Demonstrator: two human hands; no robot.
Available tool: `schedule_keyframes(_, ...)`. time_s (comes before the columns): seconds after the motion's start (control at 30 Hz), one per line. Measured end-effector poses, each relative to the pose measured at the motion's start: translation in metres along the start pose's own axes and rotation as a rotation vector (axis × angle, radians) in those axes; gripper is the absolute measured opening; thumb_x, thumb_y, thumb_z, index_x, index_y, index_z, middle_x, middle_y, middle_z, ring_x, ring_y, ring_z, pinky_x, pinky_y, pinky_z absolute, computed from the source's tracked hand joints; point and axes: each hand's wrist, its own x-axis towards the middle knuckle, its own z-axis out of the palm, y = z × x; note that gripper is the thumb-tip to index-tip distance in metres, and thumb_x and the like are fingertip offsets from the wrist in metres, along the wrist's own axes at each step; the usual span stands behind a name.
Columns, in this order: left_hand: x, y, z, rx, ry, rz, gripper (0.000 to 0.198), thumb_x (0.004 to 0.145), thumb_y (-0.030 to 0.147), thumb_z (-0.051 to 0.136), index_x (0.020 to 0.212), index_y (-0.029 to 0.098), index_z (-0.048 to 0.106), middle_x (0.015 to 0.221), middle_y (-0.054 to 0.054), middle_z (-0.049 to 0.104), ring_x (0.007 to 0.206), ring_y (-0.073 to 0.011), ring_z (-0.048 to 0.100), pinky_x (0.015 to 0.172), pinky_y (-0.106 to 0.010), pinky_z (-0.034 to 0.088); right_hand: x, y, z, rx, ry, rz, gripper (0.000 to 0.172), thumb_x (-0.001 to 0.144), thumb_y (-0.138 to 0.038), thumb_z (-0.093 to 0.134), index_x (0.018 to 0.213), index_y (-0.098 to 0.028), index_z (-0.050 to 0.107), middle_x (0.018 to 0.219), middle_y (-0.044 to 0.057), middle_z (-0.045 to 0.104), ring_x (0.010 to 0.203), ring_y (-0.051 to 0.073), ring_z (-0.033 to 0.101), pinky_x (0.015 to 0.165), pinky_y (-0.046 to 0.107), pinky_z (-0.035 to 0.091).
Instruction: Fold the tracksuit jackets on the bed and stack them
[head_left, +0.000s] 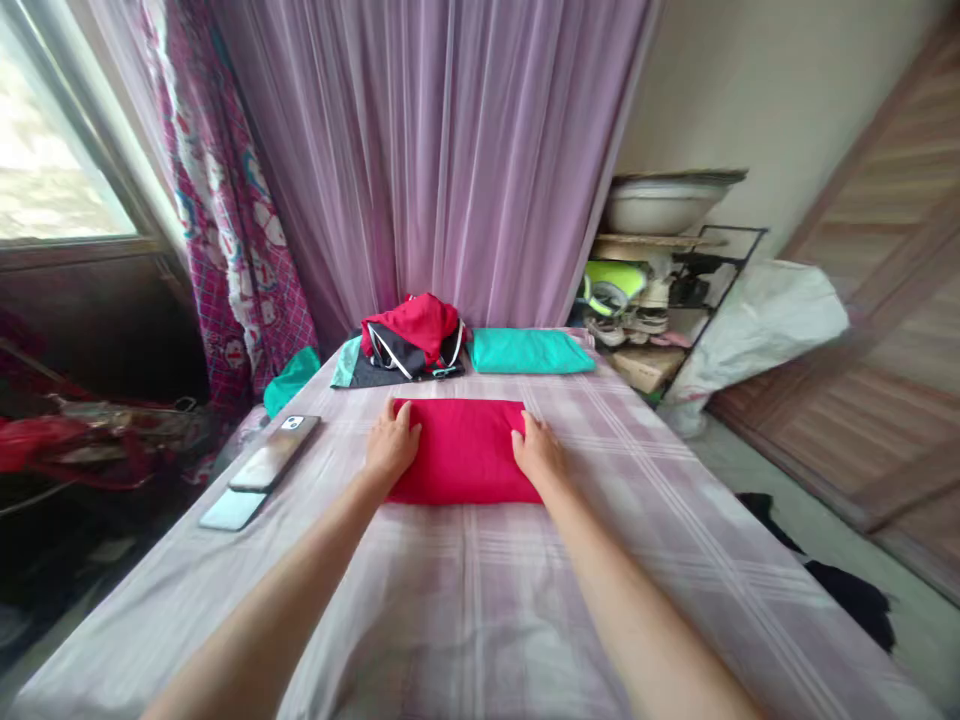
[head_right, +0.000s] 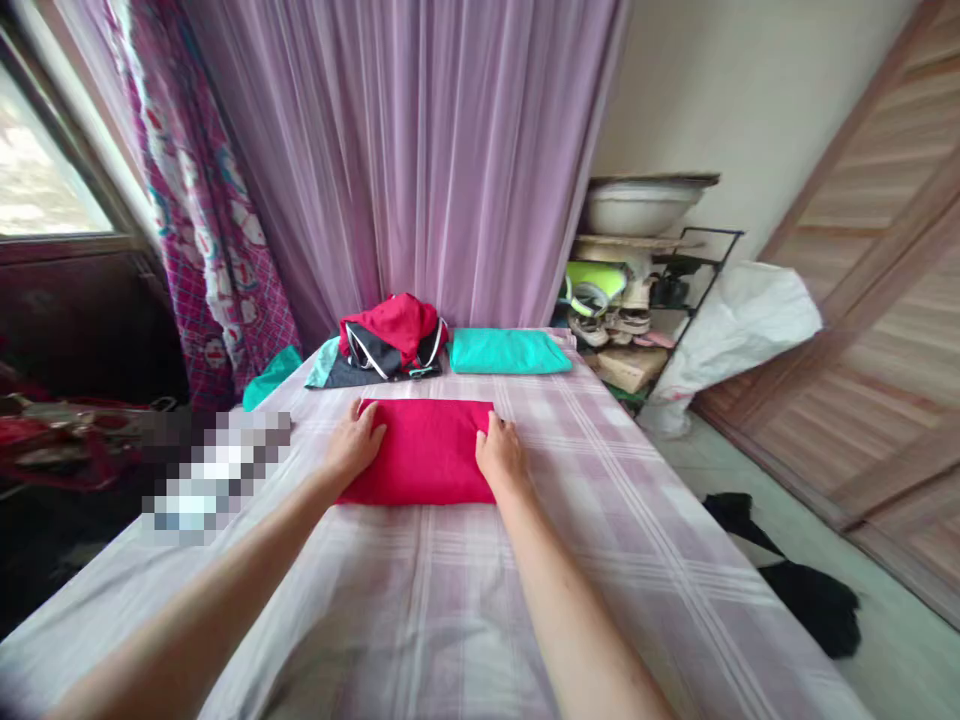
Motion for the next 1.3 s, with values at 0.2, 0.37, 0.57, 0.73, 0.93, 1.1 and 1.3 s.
schedule_keyframes(0.2, 0.001, 0.034, -0.011, 0.009, 0.168, 0.214, 0.045, 0.099, 0.030, 0.033, 0.137, 0.022, 0.056, 0.154, -0.008, 0.043, 0.146, -0.0298, 0.032, 0.119, -0.058, 0.018, 0.002, -0.053, -0.018, 0.032, 0.234, -0.312, 0.050, 0.099, -0.033, 0.037, 0.147, -0.021, 0.044, 0.160, 0.014, 0.030, 0.145, 0.028, 0.026, 0.113, 0.051, 0.025)
schedule_keyframes(0.37, -0.002, 0.040, 0.017, -0.043, -0.032, 0.160, 0.048, 0.099, 0.034, 0.034, 0.143, 0.023, 0.050, 0.153, -0.008, 0.044, 0.145, -0.0300, 0.033, 0.118, -0.060, 0.021, 0.003, -0.072, 0.017, 0.018, -0.120, -0.307, 0.051, 0.101, -0.043, 0.027, 0.149, -0.031, 0.041, 0.159, 0.006, 0.035, 0.147, 0.026, 0.024, 0.116, 0.057, 0.013)
schedule_keyframes(0.57, -0.001, 0.021, 0.036, -0.065, -0.013, 0.199, 0.049, 0.099, 0.038, 0.036, 0.144, 0.025, 0.048, 0.156, -0.008, 0.041, 0.145, -0.0305, 0.032, 0.116, -0.059, 0.025, 0.003, -0.057, 0.030, -0.010, -0.168, -0.231, 0.057, 0.100, -0.051, 0.024, 0.152, -0.030, 0.035, 0.161, 0.006, 0.031, 0.148, 0.027, 0.022, 0.118, 0.053, 0.011)
schedule_keyframes(0.73, 0.004, -0.006, 0.053, -0.150, 0.054, 0.192, 0.048, 0.099, 0.038, 0.036, 0.144, 0.023, 0.048, 0.155, -0.008, 0.042, 0.145, -0.0281, 0.033, 0.118, -0.053, 0.028, 0.007, -0.033, 0.029, -0.034, -0.123, -0.180, 0.059, 0.100, -0.051, 0.022, 0.152, -0.027, 0.038, 0.160, 0.008, 0.033, 0.147, 0.025, 0.023, 0.118, 0.049, 0.012)
schedule_keyframes(0.93, 0.004, -0.042, 0.077, -0.284, 0.103, 0.281, 0.051, 0.100, 0.035, 0.028, 0.143, 0.013, 0.047, 0.151, -0.012, 0.048, 0.145, -0.0210, 0.034, 0.121, -0.044, 0.025, 0.007, -0.007, 0.029, -0.007, -0.147, -0.093, 0.057, 0.101, -0.045, 0.020, 0.153, -0.025, 0.033, 0.162, 0.007, 0.027, 0.148, 0.022, 0.022, 0.117, 0.047, 0.020)
schedule_keyframes(1.1, -0.008, -0.057, 0.083, -0.317, 0.093, 0.164, 0.050, 0.101, 0.034, 0.027, 0.144, 0.016, 0.047, 0.151, -0.011, 0.047, 0.140, -0.0208, 0.043, 0.115, -0.043, 0.036, 0.002, -0.002, 0.031, -0.019, -0.119, -0.107, 0.057, 0.102, -0.044, 0.021, 0.153, -0.023, 0.034, 0.161, 0.007, 0.029, 0.148, 0.021, 0.024, 0.118, 0.044, 0.018)
schedule_keyframes(1.3, -0.017, -0.058, 0.082, -0.259, 0.086, 0.121, 0.048, 0.100, 0.034, 0.029, 0.141, 0.019, 0.050, 0.148, -0.010, 0.051, 0.138, -0.0229, 0.045, 0.112, -0.046, 0.039, 0.007, -0.009, 0.018, -0.021, -0.115, -0.119, 0.055, 0.101, -0.041, 0.027, 0.148, -0.019, 0.044, 0.158, 0.010, 0.036, 0.145, 0.024, 0.029, 0.117, 0.050, 0.019)
